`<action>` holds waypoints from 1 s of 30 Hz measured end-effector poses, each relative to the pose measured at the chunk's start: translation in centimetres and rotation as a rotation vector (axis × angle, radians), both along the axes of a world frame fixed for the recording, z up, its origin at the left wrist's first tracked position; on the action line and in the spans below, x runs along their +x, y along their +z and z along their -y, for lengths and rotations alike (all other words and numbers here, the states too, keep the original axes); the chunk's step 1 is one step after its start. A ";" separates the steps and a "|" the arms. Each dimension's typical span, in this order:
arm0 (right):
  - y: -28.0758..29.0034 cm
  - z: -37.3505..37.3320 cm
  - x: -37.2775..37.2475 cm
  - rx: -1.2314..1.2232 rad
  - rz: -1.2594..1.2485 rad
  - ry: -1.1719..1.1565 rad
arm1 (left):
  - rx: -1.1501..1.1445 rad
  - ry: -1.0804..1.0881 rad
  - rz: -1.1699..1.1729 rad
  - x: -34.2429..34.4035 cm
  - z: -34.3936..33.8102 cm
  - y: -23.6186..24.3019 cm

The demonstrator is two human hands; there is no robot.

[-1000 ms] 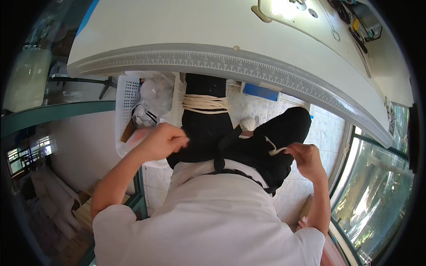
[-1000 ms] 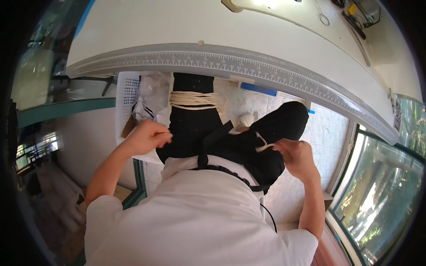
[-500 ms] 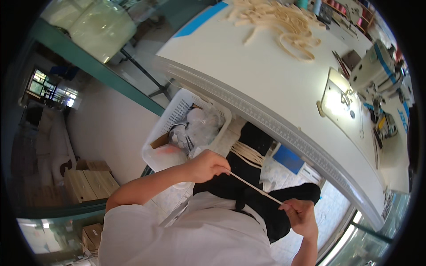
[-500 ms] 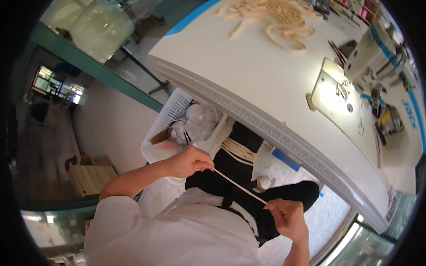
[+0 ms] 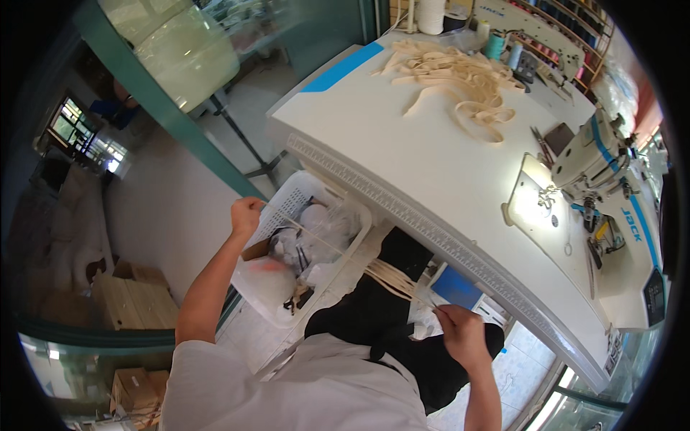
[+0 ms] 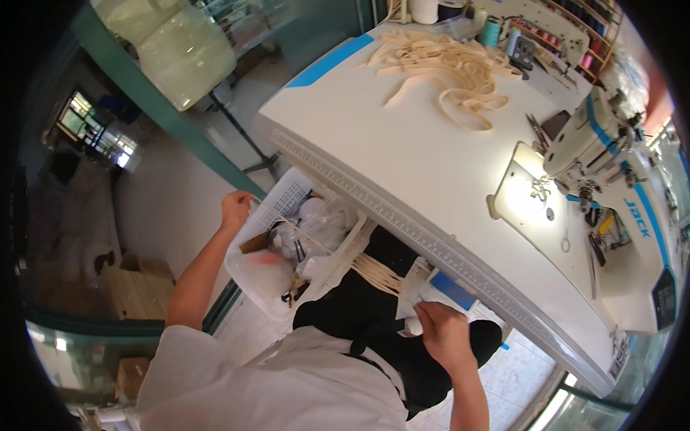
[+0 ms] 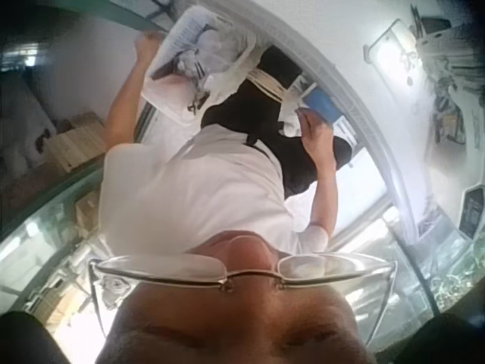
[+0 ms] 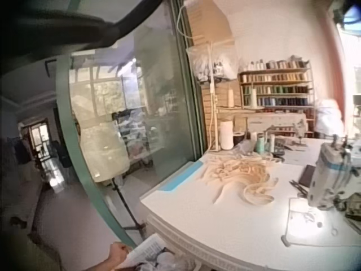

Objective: The person braids strips of beige fabric by hand, repeatedly folding and twisting them into a rope-like structure. They occasionally use scissors to trim the ends of the braided fabric. The finished braids are placed into a white basket on the floor.

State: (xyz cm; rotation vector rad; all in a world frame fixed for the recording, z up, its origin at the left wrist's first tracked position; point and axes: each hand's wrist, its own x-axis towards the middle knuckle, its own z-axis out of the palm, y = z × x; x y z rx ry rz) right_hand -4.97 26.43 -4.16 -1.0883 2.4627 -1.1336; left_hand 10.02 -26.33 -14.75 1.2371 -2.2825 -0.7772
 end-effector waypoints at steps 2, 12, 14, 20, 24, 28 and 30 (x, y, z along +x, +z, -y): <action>-2.0 0.7 -0.5 0.057 -0.187 0.105 | -0.141 -0.018 0.041 -1.3 -0.4 -0.6; 8.6 -8.2 -11.0 0.002 -0.644 -0.761 | -0.625 -0.672 -0.466 -18.4 -16.5 17.8; 8.3 -9.2 -13.4 0.030 -0.685 -0.747 | -0.550 -0.623 -0.435 -24.5 -15.8 16.8; 8.3 -9.3 -16.1 0.191 -0.690 -0.879 | -0.373 -0.542 0.099 -35.5 -14.9 16.9; 8.4 -9.8 -17.7 0.335 -0.586 -0.904 | 0.408 -0.770 -0.017 -34.8 -18.3 19.8; 7.9 -7.0 -20.6 0.462 -0.663 -0.892 | 1.167 -0.837 -0.333 -29.1 -23.1 21.2; 7.3 -6.4 -22.0 0.538 -0.700 -0.902 | 1.420 -0.808 -0.374 -26.2 -25.0 19.9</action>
